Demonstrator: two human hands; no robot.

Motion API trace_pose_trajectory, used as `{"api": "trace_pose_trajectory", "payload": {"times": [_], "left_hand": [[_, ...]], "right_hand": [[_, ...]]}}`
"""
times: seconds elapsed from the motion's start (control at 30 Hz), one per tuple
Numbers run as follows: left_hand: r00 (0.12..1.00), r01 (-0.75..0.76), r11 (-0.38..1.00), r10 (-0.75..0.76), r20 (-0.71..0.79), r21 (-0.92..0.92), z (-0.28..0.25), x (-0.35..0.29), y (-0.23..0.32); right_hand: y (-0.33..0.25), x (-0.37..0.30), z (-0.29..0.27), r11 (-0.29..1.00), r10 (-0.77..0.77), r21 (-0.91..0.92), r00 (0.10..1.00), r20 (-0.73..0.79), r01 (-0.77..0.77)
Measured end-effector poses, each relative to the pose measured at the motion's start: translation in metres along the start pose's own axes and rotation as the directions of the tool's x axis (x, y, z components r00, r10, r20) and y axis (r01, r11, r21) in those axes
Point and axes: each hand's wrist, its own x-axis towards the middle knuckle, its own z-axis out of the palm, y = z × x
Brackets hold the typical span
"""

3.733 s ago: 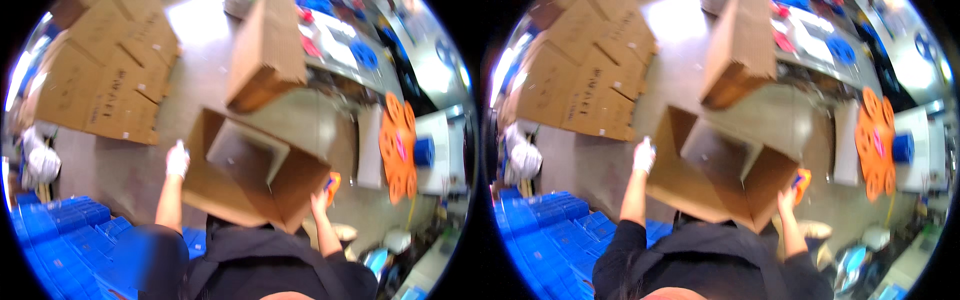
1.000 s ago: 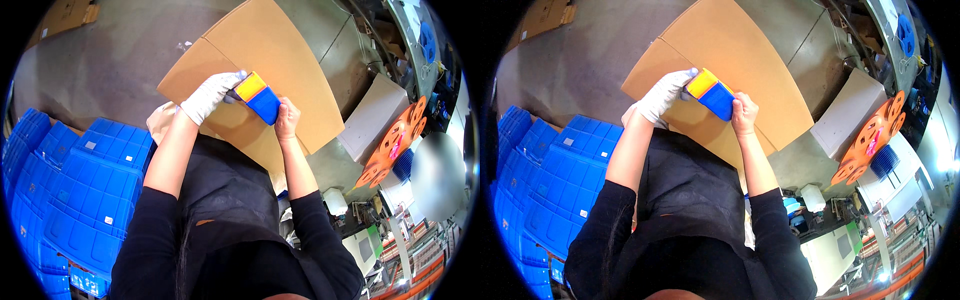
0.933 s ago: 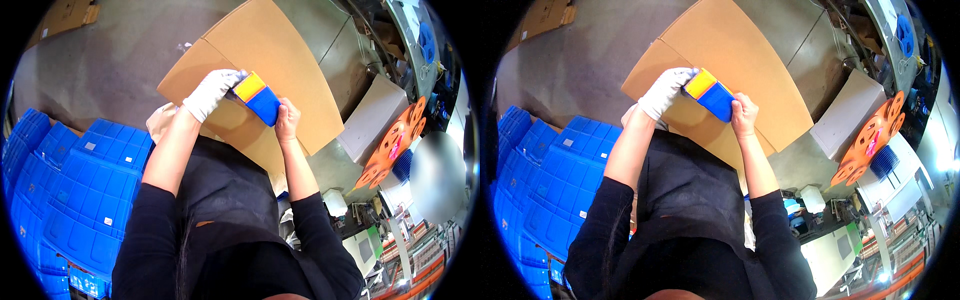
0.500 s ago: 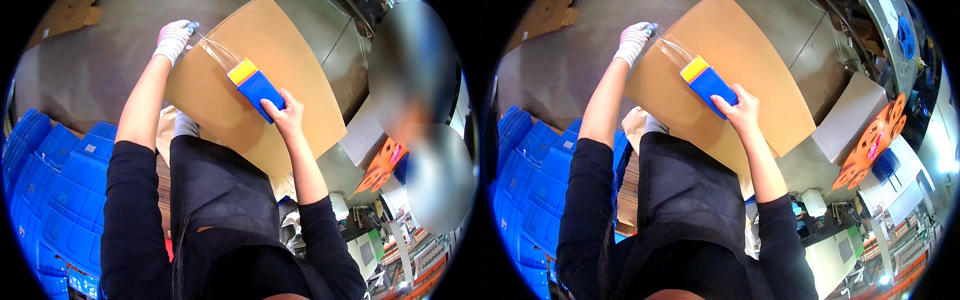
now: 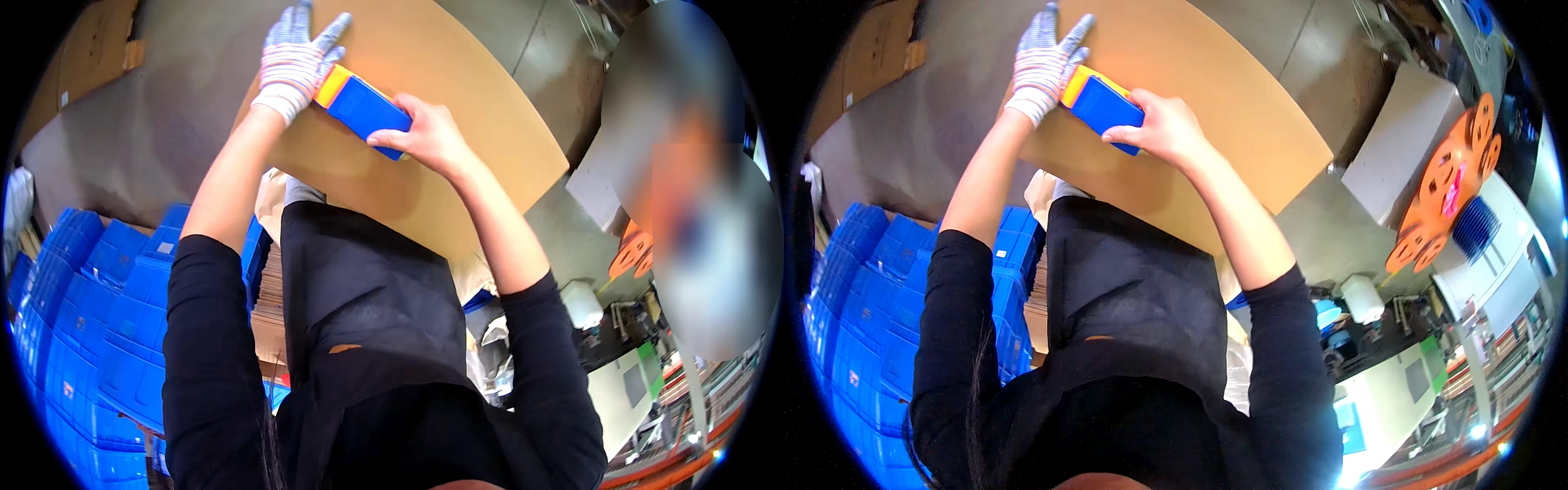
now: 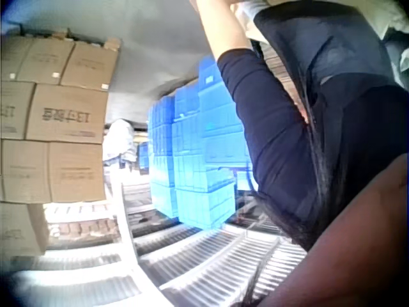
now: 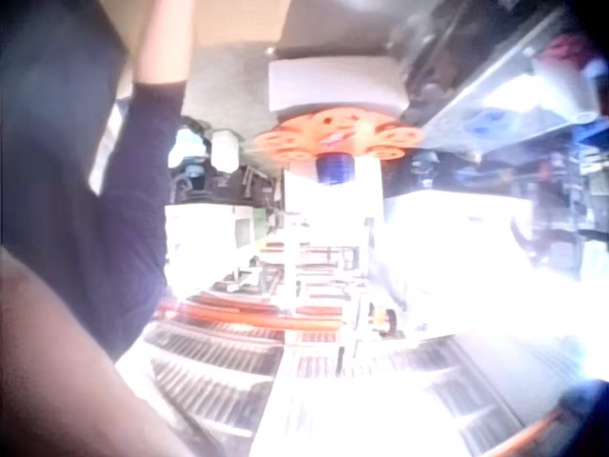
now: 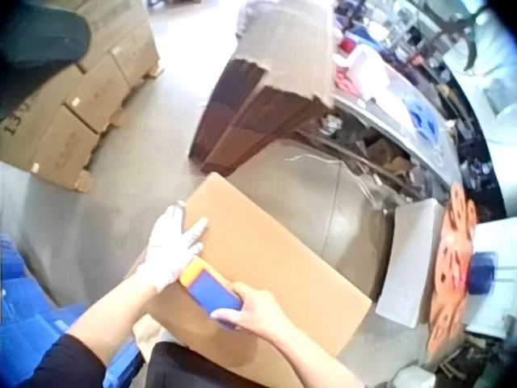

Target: The person stacks blue plastic reels into a cardboard box, wipes one with a pink cloth, and then seals the box using a tape dispenser. The person then moves the sealed box to a stack of other boxes.

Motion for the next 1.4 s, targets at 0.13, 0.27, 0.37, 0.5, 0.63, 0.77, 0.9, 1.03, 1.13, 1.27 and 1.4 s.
{"api": "trace_pose_trajectory", "payload": {"times": [0.13,0.27,0.37,0.5,0.63,0.77,0.9,1.03,1.13,1.27,1.4], "left_hand": [[0.987,-0.088,0.981,0.109,-0.119,0.171,0.020,0.002,-0.010],[0.994,-0.057,0.958,0.081,-0.074,0.282,0.024,0.000,-0.013],[1.000,-0.024,0.898,0.013,0.028,0.440,0.026,0.003,-0.007],[0.964,0.267,0.901,-0.252,-0.090,0.342,0.050,-0.004,0.046],[0.985,-0.040,0.999,0.045,-0.169,0.032,0.060,-0.012,0.153],[0.994,-0.107,0.956,0.105,0.023,0.275,0.046,-0.017,0.196],[0.987,-0.120,0.970,0.139,-0.075,0.211,0.062,-0.016,0.188],[0.986,-0.106,0.978,0.127,-0.108,0.178,0.066,-0.015,0.190],[0.994,-0.069,0.975,0.084,-0.065,0.213,0.061,-0.019,0.191],[0.994,-0.064,0.980,0.079,-0.075,0.187,0.054,-0.021,0.195],[0.955,-0.294,0.953,0.291,0.053,0.078,0.036,-0.021,0.163]], "right_hand": [[0.078,-0.075,-0.044,0.994,0.078,-0.067,0.996,-0.031,-0.080],[0.200,-0.261,-0.095,0.880,0.462,-0.077,0.882,-0.093,-0.469],[0.273,-0.391,-0.116,0.779,0.595,-0.103,0.781,-0.191,-0.618],[0.267,-0.390,-0.117,0.742,0.603,-0.159,0.753,-0.263,-0.651],[0.294,-0.387,-0.096,0.738,0.648,-0.069,0.733,-0.206,-0.672],[0.333,-0.355,-0.069,0.771,0.609,-0.059,0.761,-0.225,-0.634],[0.334,-0.236,-0.023,0.773,0.630,0.035,0.758,-0.169,-0.634],[0.343,-0.133,0.050,0.654,0.751,0.244,0.577,-0.322,-0.716],[0.332,-0.140,0.067,0.634,0.770,0.515,0.408,-0.491,-0.577],[0.263,-0.136,0.068,0.528,0.849,0.845,0.013,-0.528,-0.082],[0.260,-0.118,0.063,0.303,0.953,0.928,-0.041,-0.301,0.216]]}}
